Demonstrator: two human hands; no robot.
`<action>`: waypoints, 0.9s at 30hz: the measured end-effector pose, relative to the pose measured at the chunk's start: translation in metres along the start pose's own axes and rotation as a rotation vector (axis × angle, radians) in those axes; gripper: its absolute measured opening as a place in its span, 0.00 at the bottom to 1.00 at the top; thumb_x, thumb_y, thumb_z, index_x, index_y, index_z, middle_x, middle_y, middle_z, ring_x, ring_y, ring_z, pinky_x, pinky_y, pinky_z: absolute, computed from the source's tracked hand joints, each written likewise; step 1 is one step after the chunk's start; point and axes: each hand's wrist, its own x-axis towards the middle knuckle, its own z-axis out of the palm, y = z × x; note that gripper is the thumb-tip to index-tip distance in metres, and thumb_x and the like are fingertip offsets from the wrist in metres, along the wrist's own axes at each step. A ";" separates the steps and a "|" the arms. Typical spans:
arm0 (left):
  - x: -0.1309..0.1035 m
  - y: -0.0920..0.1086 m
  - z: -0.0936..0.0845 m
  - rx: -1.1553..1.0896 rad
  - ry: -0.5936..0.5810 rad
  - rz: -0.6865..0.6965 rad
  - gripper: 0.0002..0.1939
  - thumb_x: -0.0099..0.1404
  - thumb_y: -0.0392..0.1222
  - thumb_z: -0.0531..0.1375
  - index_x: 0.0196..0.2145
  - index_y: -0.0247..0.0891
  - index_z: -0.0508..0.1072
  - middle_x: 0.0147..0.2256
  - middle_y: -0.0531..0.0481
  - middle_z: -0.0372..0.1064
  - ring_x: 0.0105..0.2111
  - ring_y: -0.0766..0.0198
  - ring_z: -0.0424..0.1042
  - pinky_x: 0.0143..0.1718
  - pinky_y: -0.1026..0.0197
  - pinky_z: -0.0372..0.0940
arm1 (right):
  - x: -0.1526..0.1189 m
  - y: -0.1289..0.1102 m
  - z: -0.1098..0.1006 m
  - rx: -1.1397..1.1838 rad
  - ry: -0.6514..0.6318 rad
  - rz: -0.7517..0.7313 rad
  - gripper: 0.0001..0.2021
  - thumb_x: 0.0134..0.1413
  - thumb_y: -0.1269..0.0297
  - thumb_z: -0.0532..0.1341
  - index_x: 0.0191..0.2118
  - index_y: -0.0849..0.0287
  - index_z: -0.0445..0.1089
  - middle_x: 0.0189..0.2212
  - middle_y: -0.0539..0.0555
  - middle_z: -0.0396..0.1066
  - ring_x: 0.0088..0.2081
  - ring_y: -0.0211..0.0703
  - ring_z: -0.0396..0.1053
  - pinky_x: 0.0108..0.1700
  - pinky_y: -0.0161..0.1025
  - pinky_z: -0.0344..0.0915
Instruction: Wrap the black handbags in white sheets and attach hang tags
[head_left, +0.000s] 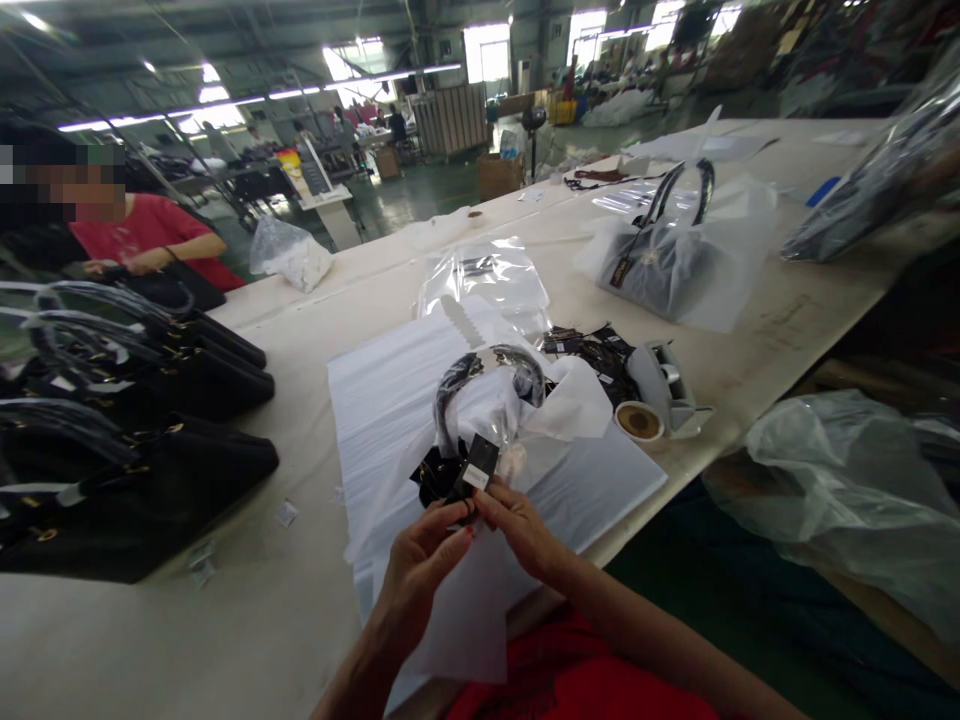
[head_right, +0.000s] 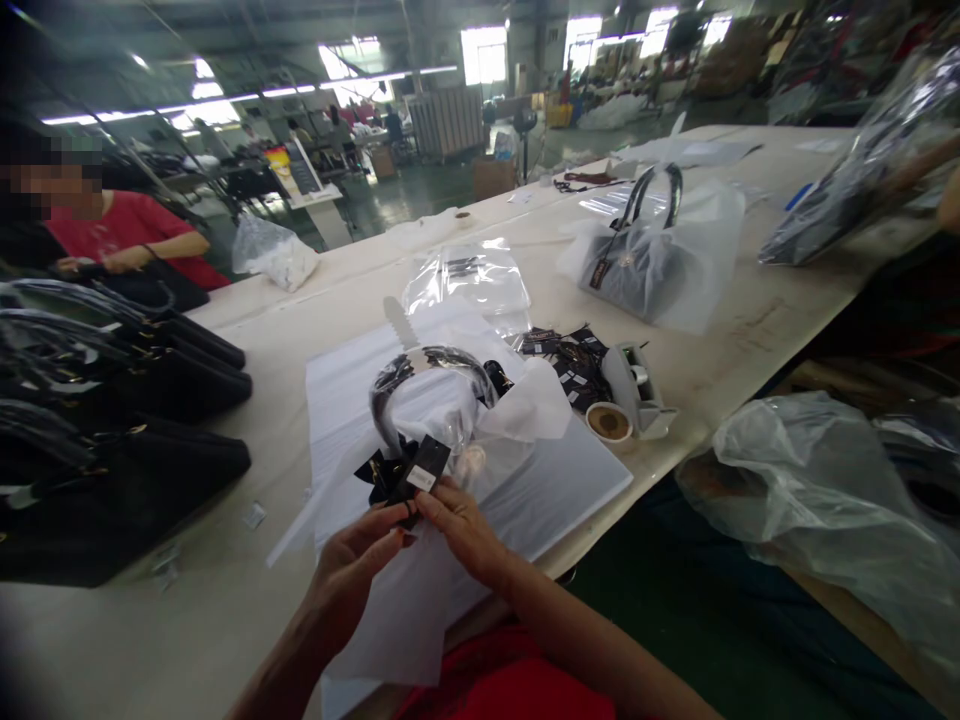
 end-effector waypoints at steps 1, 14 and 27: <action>0.002 0.000 -0.001 -0.014 -0.004 0.003 0.17 0.53 0.48 0.65 0.40 0.40 0.76 0.45 0.46 0.68 0.41 0.58 0.69 0.41 0.63 0.66 | -0.001 0.000 -0.002 -0.111 -0.052 -0.063 0.14 0.56 0.53 0.55 0.30 0.58 0.71 0.35 0.52 0.67 0.40 0.41 0.63 0.47 0.40 0.60; 0.018 0.007 -0.010 0.310 -0.032 0.231 0.14 0.56 0.47 0.61 0.37 0.36 0.77 0.43 0.42 0.71 0.45 0.53 0.70 0.47 0.56 0.66 | 0.001 0.008 -0.014 -0.300 -0.120 -0.299 0.09 0.52 0.59 0.62 0.28 0.60 0.71 0.26 0.50 0.63 0.27 0.34 0.61 0.28 0.31 0.60; 0.005 0.003 -0.017 0.440 0.076 0.192 0.15 0.56 0.49 0.60 0.37 0.39 0.78 0.39 0.44 0.73 0.41 0.55 0.71 0.45 0.57 0.66 | -0.003 -0.004 -0.017 -0.290 -0.038 -0.188 0.10 0.48 0.59 0.64 0.23 0.59 0.68 0.19 0.47 0.62 0.22 0.32 0.57 0.25 0.31 0.56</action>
